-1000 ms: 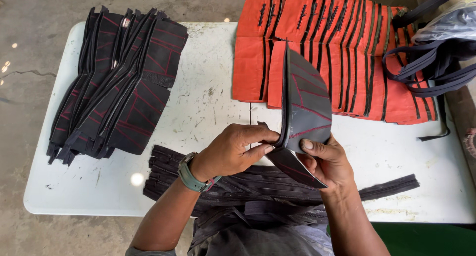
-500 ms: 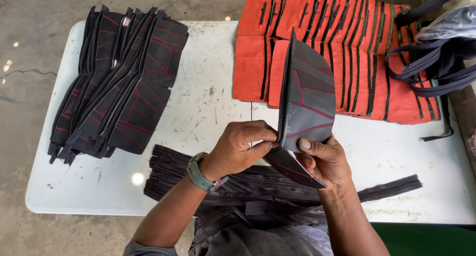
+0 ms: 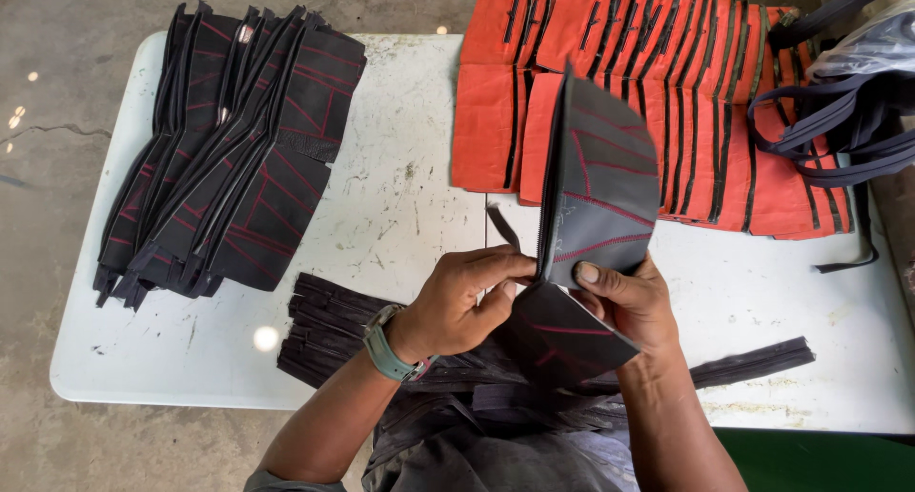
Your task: The person repeatedly picks up a black pouch with red stitching and a separate zipper, aligns the zipper to the pouch edge, and slides the zipper into the seam. The person then places the assembled pouch on a stack to the left. This process is repeated for multiple pouches.
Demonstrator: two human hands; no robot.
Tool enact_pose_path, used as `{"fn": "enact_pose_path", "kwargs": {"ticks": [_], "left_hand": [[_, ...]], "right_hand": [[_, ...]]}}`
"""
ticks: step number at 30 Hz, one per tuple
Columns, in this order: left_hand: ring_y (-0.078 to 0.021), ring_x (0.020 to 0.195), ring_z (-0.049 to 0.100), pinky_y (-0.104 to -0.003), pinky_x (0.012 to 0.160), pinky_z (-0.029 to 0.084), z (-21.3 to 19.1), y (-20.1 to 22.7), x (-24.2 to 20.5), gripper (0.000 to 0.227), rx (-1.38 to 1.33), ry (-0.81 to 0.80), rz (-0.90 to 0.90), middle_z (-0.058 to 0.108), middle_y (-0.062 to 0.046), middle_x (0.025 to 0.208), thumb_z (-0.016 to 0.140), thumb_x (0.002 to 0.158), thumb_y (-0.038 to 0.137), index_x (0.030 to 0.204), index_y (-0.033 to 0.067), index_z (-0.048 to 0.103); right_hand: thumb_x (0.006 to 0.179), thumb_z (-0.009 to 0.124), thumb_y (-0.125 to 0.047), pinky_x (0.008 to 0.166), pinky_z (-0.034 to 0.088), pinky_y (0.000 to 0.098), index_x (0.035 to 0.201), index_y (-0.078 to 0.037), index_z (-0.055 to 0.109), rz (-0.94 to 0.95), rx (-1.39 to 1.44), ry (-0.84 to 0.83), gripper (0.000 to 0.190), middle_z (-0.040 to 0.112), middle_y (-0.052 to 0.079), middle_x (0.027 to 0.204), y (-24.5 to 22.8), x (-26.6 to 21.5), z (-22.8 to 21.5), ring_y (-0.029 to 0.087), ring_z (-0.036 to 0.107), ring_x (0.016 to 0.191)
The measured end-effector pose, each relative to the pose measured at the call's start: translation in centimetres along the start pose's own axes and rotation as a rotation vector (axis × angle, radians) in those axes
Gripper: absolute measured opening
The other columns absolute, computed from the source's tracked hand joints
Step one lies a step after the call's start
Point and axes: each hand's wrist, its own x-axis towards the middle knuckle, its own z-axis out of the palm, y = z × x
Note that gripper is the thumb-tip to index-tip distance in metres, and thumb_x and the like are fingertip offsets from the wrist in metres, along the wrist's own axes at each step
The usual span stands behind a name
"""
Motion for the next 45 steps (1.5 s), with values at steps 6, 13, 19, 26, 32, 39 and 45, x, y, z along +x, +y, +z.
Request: {"fn": "enact_pose_path", "kwargs": {"ticks": [6,13,19,26,32,39,45], "left_hand": [[-0.009,0.076,0.064,-0.027,0.071,0.053,2.3,0.4,0.1,0.022,-0.126,0.231,-0.181,0.069,-0.004,0.084,0.073,0.1,0.024,0.097,0.0014,0.07],[-0.0087,0.037,0.043,-0.027,0.037,0.031,0.0,1.4,0.7,0.031,-0.204,0.006,-0.665,0.051,0.001,0.047,0.074,0.09,0.027,0.073,0.0033,0.065],[-0.0036,0.04,0.048,-0.023,0.038,0.033,-1.1,2.3,2.2,0.03,-0.121,-0.06,-0.481,0.057,0.003,0.048,0.076,0.089,0.028,0.069,0.0074,0.067],[-0.0055,0.049,0.042,-0.026,0.045,0.034,-2.8,1.4,3.9,0.045,0.138,0.018,-0.279,0.05,0.0,0.051,0.08,0.092,0.033,0.064,0.0019,0.062],[-0.0031,0.053,0.046,-0.024,0.047,0.036,-5.7,1.1,7.9,0.032,0.128,0.183,-0.204,0.058,0.003,0.057,0.075,0.093,0.032,0.079,0.0032,0.074],[-0.003,0.051,0.043,-0.022,0.046,0.032,-5.0,0.6,6.6,0.03,0.145,0.344,-0.155,0.057,0.004,0.06,0.07,0.098,0.03,0.09,0.0006,0.075],[-0.0042,0.062,0.046,-0.021,0.056,0.035,-3.7,-1.3,3.4,0.028,0.069,0.634,-0.303,0.06,0.001,0.069,0.07,0.1,0.025,0.1,-0.0017,0.078]], "right_hand": [[0.093,0.076,-0.006,0.052,0.05,0.0279,0.107,-0.001,0.063,-0.285,-0.378,-0.09,0.02,0.069,0.01,0.085,0.3,-0.2,0.7,0.015,0.062,0.062],[0.088,0.076,-0.012,0.045,0.05,0.029,0.099,-0.001,0.064,-0.157,-0.495,-0.262,0.019,0.069,0.008,0.076,-0.6,-0.3,0.5,0.014,0.061,0.054],[0.085,0.077,-0.016,0.037,0.044,0.0284,0.098,-0.002,0.063,0.031,-0.484,-0.212,0.023,0.062,0.006,0.059,-0.5,-0.7,0.7,0.014,0.056,0.043],[0.088,0.075,-0.016,0.04,0.046,0.0272,0.11,-0.004,0.059,0.07,-0.545,-0.287,0.03,0.062,0.005,0.061,0.3,-2.0,0.6,0.012,0.058,0.045],[0.09,0.074,-0.01,0.043,0.05,0.0272,0.118,-0.002,0.053,0.166,-0.571,-0.33,0.036,0.067,0.008,0.074,2.4,-3.6,0.5,0.012,0.059,0.049],[0.089,0.072,-0.006,0.046,0.05,0.0272,0.129,-0.004,0.049,0.289,-0.577,-0.316,0.046,0.067,0.007,0.077,3.7,-4.3,0.7,0.012,0.057,0.05],[0.09,0.076,-0.009,0.051,0.053,0.0278,0.125,-0.003,0.052,0.188,-0.493,-0.278,0.043,0.072,0.011,0.083,6.5,-4.0,1.7,0.012,0.064,0.058]]}}
